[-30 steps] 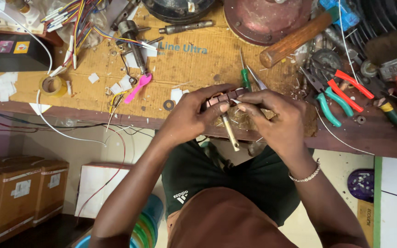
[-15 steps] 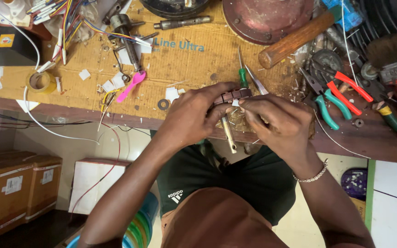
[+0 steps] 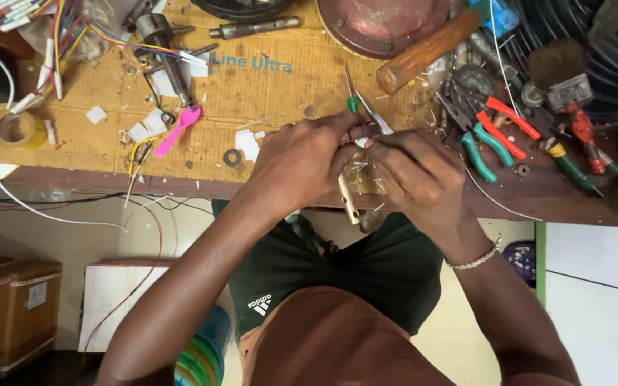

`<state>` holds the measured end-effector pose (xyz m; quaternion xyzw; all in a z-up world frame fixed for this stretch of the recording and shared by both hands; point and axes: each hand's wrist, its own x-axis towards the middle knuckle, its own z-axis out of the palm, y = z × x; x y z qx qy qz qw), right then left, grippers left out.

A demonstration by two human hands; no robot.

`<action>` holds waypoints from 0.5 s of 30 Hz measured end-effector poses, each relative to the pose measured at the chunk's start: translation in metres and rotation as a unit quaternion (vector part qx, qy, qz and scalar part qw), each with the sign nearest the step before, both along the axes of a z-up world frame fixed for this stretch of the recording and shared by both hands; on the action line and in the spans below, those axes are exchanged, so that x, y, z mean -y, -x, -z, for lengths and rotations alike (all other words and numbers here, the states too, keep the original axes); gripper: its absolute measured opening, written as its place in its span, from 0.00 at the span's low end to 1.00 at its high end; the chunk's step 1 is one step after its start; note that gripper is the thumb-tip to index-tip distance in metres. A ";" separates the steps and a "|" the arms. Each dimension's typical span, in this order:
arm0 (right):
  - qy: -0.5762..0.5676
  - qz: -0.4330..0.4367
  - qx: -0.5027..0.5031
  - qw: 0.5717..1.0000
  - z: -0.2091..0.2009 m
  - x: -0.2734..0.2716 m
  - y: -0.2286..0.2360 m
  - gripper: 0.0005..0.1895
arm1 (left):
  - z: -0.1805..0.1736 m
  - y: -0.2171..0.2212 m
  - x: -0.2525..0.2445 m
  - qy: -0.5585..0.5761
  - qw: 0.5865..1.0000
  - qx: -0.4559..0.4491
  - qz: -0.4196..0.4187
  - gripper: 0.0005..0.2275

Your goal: The person assembles a cylindrical electrical component by inserting small white insulating pieces into slots on a copper-wound rotor. They use scissors to cut the pieces and a screwdriver to adjust the assembly. The work is performed on a cluttered workbench with various tools and parts visible.

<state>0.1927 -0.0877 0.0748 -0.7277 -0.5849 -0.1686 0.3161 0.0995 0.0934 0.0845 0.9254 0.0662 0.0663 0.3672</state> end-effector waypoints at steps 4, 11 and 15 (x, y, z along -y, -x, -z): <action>-0.008 -0.007 0.003 1.000 -0.001 -0.002 -0.004 0.12 | 0.001 -0.006 0.002 -0.029 0.999 0.023 -0.007 0.15; -0.012 0.002 0.050 0.999 0.006 0.000 -0.007 0.11 | 0.007 -0.015 0.002 -0.042 0.999 -0.004 0.017 0.12; -0.063 0.026 0.062 0.996 0.021 -0.007 -0.001 0.10 | 0.009 -0.014 -0.002 -0.051 0.998 0.021 0.025 0.15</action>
